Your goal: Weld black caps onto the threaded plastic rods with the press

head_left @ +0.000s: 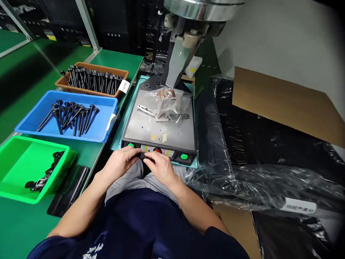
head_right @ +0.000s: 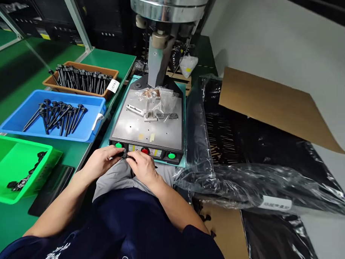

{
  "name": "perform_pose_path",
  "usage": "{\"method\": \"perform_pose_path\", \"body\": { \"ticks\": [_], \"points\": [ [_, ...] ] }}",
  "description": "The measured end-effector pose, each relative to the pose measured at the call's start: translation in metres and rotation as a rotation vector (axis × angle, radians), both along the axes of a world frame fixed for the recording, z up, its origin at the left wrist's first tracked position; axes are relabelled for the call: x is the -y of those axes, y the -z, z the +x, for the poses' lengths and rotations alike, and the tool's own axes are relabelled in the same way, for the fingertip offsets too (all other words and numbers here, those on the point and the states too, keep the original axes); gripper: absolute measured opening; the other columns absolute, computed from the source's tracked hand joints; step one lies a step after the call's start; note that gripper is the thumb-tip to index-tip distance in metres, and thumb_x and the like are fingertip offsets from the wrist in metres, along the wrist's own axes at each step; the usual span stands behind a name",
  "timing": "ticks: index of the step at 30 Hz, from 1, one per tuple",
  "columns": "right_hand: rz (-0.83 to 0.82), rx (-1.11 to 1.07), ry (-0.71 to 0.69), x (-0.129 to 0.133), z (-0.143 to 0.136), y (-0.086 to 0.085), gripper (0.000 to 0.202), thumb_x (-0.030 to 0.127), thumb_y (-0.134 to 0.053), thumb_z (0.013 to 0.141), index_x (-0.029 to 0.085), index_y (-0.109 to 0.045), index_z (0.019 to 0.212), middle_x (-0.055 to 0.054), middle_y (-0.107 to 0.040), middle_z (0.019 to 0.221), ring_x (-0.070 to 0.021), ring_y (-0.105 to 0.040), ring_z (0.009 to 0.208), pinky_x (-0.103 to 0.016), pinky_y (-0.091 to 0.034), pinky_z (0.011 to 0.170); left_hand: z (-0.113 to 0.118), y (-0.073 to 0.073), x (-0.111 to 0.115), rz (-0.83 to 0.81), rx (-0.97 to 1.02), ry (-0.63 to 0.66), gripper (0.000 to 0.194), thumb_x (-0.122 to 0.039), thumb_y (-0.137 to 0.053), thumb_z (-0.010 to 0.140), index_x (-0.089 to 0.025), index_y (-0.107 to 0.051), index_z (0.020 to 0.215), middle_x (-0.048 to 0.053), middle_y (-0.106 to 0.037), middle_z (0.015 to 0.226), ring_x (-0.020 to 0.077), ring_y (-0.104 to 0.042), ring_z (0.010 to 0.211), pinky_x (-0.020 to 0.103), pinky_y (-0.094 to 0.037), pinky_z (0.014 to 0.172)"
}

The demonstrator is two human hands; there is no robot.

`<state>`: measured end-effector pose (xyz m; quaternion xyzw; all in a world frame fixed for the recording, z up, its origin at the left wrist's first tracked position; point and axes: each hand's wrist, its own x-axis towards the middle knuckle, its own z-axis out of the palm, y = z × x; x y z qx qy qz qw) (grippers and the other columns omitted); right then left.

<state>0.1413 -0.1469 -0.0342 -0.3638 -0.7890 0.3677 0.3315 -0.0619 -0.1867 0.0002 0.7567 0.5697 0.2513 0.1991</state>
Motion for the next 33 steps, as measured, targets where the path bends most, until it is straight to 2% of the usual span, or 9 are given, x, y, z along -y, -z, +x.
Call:
{"method": "perform_pose_path", "body": {
  "ticks": [5, 8, 10, 14, 19, 22, 26, 30, 33],
  "points": [
    [-0.011, 0.013, 0.008, 0.0, 0.003, 0.003, 0.015, 0.023, -0.062, 0.089, 0.022, -0.07, 0.101, -0.005, -0.074, 0.094, -0.0204, -0.068, 0.087, -0.032, -0.052, 0.081, -0.001, -0.004, -0.011, -0.055, -0.006, 0.11, 0.026, -0.029, -0.058, 0.09, -0.02, -0.068, 0.113, 0.007, -0.07, 0.095, 0.0192, -0.066, 0.085, 0.028, -0.051, 0.076],
    [-0.05, -0.008, 0.0, 0.0, 0.003, 0.004, 0.014, 0.023, -0.062, 0.088, 0.021, -0.07, 0.099, -0.004, -0.073, 0.092, -0.0196, -0.068, 0.084, -0.031, -0.052, 0.078, -0.005, -0.002, -0.016, -0.098, 0.078, 0.155, 0.028, -0.036, -0.062, 0.089, -0.019, -0.07, 0.109, 0.006, -0.068, 0.084, 0.0182, -0.065, 0.079, 0.028, -0.05, 0.073],
    [-0.08, -0.023, -0.013, 0.0, 0.002, 0.006, 0.014, 0.024, -0.062, 0.088, 0.021, -0.071, 0.099, -0.004, -0.073, 0.091, -0.0192, -0.067, 0.083, -0.03, -0.051, 0.077, -0.007, 0.002, -0.018, -0.118, 0.185, 0.155, 0.032, -0.042, -0.066, 0.085, -0.019, -0.072, 0.106, 0.005, -0.066, 0.081, 0.0176, -0.064, 0.076, 0.029, -0.051, 0.071],
    [-0.112, -0.057, -0.034, 0.0, 0.002, 0.01, 0.014, 0.024, -0.062, 0.088, 0.022, -0.072, 0.098, -0.004, -0.074, 0.091, -0.0192, -0.068, 0.082, -0.031, -0.052, 0.078, -0.009, 0.013, -0.02, -0.163, 0.396, 0.137, 0.032, -0.045, -0.073, 0.078, -0.019, -0.075, 0.098, 0.009, -0.067, 0.095, 0.017, -0.063, 0.077, 0.03, -0.053, 0.069],
    [-0.101, -0.088, -0.016, 0.004, 0.003, 0.018, 0.014, 0.027, -0.063, 0.088, 0.025, -0.074, 0.097, -0.005, -0.074, 0.093, -0.0223, -0.068, 0.088, -0.036, -0.053, 0.083, -0.008, 0.022, -0.022, -0.291, 0.45, 0.1, 0.028, -0.045, -0.077, 0.073, -0.017, -0.076, 0.078, 0.005, -0.066, 0.075, 0.0179, -0.063, 0.073, 0.032, -0.052, 0.073],
    [-0.065, -0.077, 0.01, 0.006, 0.003, 0.022, 0.017, 0.029, -0.061, 0.09, 0.025, -0.074, 0.1, -0.006, -0.075, 0.096, -0.0228, -0.069, 0.092, -0.037, -0.053, 0.087, -0.005, 0.024, -0.024, -0.335, 0.489, 0.066, 0.031, -0.046, -0.078, 0.072, -0.017, -0.077, 0.082, 0.005, -0.066, 0.075, 0.0184, -0.063, 0.073, 0.032, -0.053, 0.073],
    [-0.055, -0.083, 0.035, 0.003, 0.006, 0.023, 0.017, 0.029, -0.061, 0.09, 0.024, -0.074, 0.099, -0.007, -0.075, 0.095, -0.0227, -0.069, 0.092, -0.036, -0.053, 0.087, -0.003, 0.03, -0.026, -0.269, 0.477, 0.068, 0.03, -0.044, -0.076, 0.075, -0.018, -0.078, 0.09, 0.006, -0.067, 0.079, 0.0177, -0.064, 0.075, 0.031, -0.052, 0.073],
    [-0.274, -0.14, 0.018, -0.001, 0.009, 0.024, 0.013, 0.029, -0.066, 0.085, 0.022, -0.073, 0.093, -0.003, -0.074, 0.082, -0.0185, -0.067, 0.073, -0.031, -0.054, 0.071, 0.001, 0.039, -0.025, -0.189, 0.464, 0.142, 0.036, -0.04, -0.073, 0.079, -0.021, -0.075, 0.109, 0.006, -0.071, 0.085, 0.0178, -0.065, 0.077, 0.031, -0.053, 0.072],
    [-0.408, -0.243, 0.084, -0.001, 0.005, 0.03, 0.015, 0.031, -0.068, 0.082, 0.02, -0.071, 0.092, -0.001, -0.07, 0.075, -0.0157, -0.064, 0.065, -0.028, -0.052, 0.062, 0.015, 0.048, -0.019, -0.1, 0.467, 0.058, 0.036, -0.039, -0.067, 0.085, -0.023, -0.071, 0.117, 0.008, -0.073, 0.098, 0.0207, -0.068, 0.09, 0.035, -0.055, 0.083]
  ]
}}
